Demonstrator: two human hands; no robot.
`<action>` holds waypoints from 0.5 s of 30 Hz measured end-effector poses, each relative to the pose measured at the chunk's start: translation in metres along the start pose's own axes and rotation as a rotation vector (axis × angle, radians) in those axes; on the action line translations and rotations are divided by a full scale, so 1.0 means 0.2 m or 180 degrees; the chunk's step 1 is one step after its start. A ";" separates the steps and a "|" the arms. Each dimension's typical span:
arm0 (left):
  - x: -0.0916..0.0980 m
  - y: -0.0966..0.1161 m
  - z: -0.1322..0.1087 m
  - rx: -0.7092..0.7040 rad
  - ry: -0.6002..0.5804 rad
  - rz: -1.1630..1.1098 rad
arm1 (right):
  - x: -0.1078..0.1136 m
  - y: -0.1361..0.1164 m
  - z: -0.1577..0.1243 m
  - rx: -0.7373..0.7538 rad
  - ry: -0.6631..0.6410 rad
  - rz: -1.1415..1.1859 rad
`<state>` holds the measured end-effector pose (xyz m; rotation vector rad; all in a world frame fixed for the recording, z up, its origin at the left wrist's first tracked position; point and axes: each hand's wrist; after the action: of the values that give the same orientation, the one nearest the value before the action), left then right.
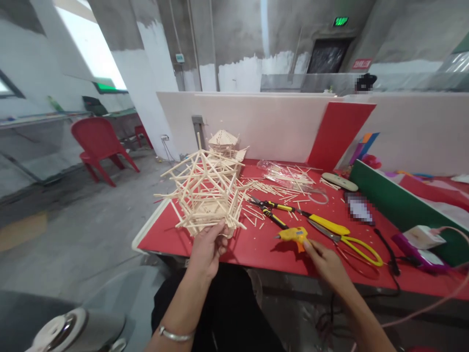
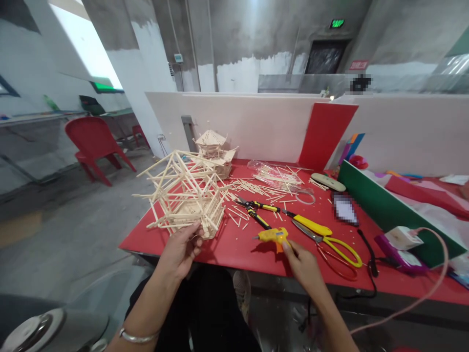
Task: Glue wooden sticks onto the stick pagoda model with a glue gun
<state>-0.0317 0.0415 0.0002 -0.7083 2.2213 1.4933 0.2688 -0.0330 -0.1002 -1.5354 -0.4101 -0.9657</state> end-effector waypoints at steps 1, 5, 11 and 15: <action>0.00 0.00 0.00 -0.0022 -0.0023 -0.0015 | -0.03 -0.02 -0.03 0.0104 0.0019 -0.0165; 0.01 -0.02 0.00 -0.0110 -0.0038 -0.0026 | -0.15 -0.13 -0.11 0.0342 0.0472 -0.0996; 0.00 -0.01 0.00 -0.0171 0.0063 -0.0091 | -0.11 -0.39 -0.10 0.0707 0.1306 -0.1592; -0.02 -0.01 -0.02 0.0111 0.0137 -0.0224 | -0.09 -0.60 -0.11 0.1247 0.1084 -0.0464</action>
<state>-0.0274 0.0378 0.0020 -0.8061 2.2242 1.4148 0.1624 -0.0229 -0.0374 -0.9773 -0.4404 -1.1595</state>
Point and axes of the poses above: each hand's wrist, its own z-axis towards the middle knuckle, its own x-axis out of the back of the hand, y = z × x, and after that the axes turned 11 degrees about -z, right-handed
